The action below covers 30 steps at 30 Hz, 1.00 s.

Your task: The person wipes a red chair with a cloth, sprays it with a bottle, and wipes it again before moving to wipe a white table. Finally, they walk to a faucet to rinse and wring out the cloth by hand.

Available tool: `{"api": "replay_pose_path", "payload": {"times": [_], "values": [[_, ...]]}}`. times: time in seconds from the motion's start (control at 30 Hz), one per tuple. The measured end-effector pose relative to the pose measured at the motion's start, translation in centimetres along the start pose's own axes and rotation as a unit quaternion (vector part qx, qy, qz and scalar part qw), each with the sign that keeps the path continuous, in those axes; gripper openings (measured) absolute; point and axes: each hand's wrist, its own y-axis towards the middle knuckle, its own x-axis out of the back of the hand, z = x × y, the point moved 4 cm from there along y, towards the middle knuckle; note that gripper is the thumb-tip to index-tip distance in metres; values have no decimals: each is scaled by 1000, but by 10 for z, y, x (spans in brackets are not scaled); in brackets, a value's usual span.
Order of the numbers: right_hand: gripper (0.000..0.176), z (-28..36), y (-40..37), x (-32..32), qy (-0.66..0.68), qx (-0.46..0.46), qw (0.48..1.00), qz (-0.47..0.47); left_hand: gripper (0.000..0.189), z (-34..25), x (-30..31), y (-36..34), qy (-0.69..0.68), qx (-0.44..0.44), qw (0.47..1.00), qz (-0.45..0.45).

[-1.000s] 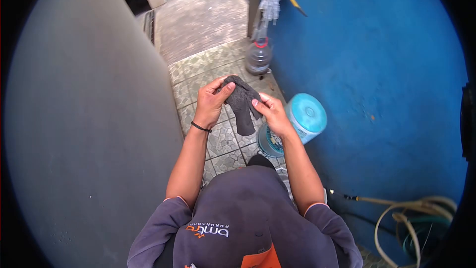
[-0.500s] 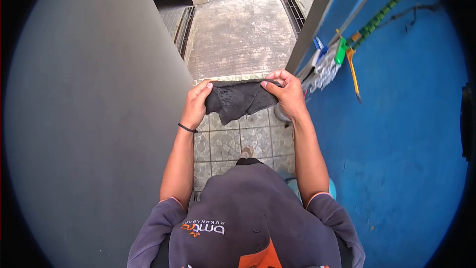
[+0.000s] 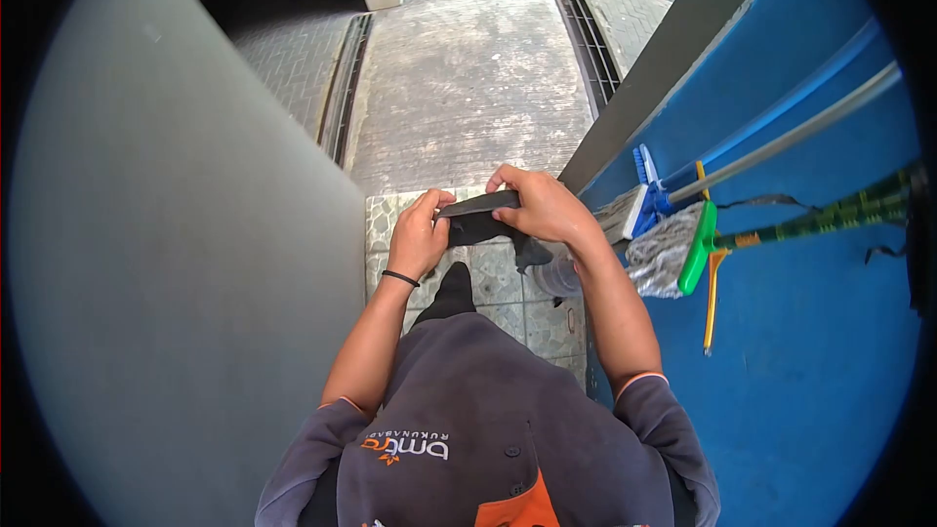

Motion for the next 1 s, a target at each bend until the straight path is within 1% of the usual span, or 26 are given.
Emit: {"api": "replay_pose_path", "payload": {"times": [0.03, 0.07, 0.17, 0.23, 0.3, 0.33, 0.4, 0.43, 0.47, 0.5, 0.53, 0.57, 0.6, 0.63, 0.67, 0.7, 0.73, 0.77, 0.8, 0.83, 0.87, 0.9, 0.97, 1.0], "values": [[23, -19, 16, 11, -2, -18, 1000, 13, 25, 9, -7, 27, 18, -7, 1000, 10], [21, -43, 33, 19, -30, -26, 999, -9, 20, 19, -14, 54, 74, 4, 997, 27], [15, -107, 90, 52, -58, -48, 993, -89, 17, 41, -36, 148, 148, -40, 988, 32], [18, -138, 125, 91, -41, -99, 987, -123, 16, 62, -48, 216, 149, -73, 984, 63], [21, -164, 153, 126, -9, -142, 978, -154, 16, 66, -53, 282, 171, -99, 975, 100], [21, -174, 165, 145, 12, -158, 972, -172, 16, 64, -54, 312, 195, -61, 971, 122], [22, -199, 186, 178, 37, -188, 960, -204, 16, 59, -55, 372, 170, -112, 970, 134], [21, -211, 197, 194, 32, -180, 956, -231, 16, 57, -57, 400, 157, -136, 968, 138], [21, -223, 207, 207, 28, -170, 951, -258, 16, 54, -61, 426, 161, -175, 964, 117], [20, -236, 218, 223, 21, -158, 945, -285, 15, 53, -66, 455, 147, -176, 966, 120], [19, -253, 229, 236, 21, -169, 941, -293, 15, 53, -72, 481, 133, -175, 968, 123], [18, -266, 239, 250, 16, -145, 930, -338, 15, 52, -79, 504, 119, -174, 970, 124], [17, -281, 251, 266, 9, -118, 916, -384, 14, 47, -86, 528, 81, -170, 975, 115], [16, -288, 262, 280, 2, -90, 900, -427, 13, 31, -89, 550, 83, -215, 972, 51], [14, -289, 270, 293, -30, -59, 872, -484, 12, 15, -92, 566, 85, -253, 964, -12], [12, -286, 278, 300, -62, -50, 855, -512, 12, 7, -97, 575, 90, -287, 951, -72], [13, -300, 286, 297, -134, 15, 857, -498, 13, 8, -107, 587, 122, -303, 935, -138], [14, -322, 296, 290, -207, 84, 848, -481, 13, 24, -127, 597, 180, -331, 923, -77], [15, -345, 303, 269, -258, 36, 891, -372, 14, 53, -149, 603, 236, -356, 904, -21], [16, -371, 307, 246, -308, -12, 916, -258, 14, 76, -168, 611, 290, -377, 879, 35], [17, -415, 315, 236, -211, -113, 959, -152, 15, 104, -181, 620, 289, -264, 901, 188], [19, -454, 319, 224, -106, -213, 970, -43, 17, 130, -192, 628, 278, -142, 888, 337], [26, -486, 340, 240, 15, -221, 954, -200, 15, 146, -201, 674, 153, -67, 950, 266], [28, -508, 356, 244, -1, -229, 950, -213, 14, 158, -205, 687, 89, -22, 968, 234]]}}
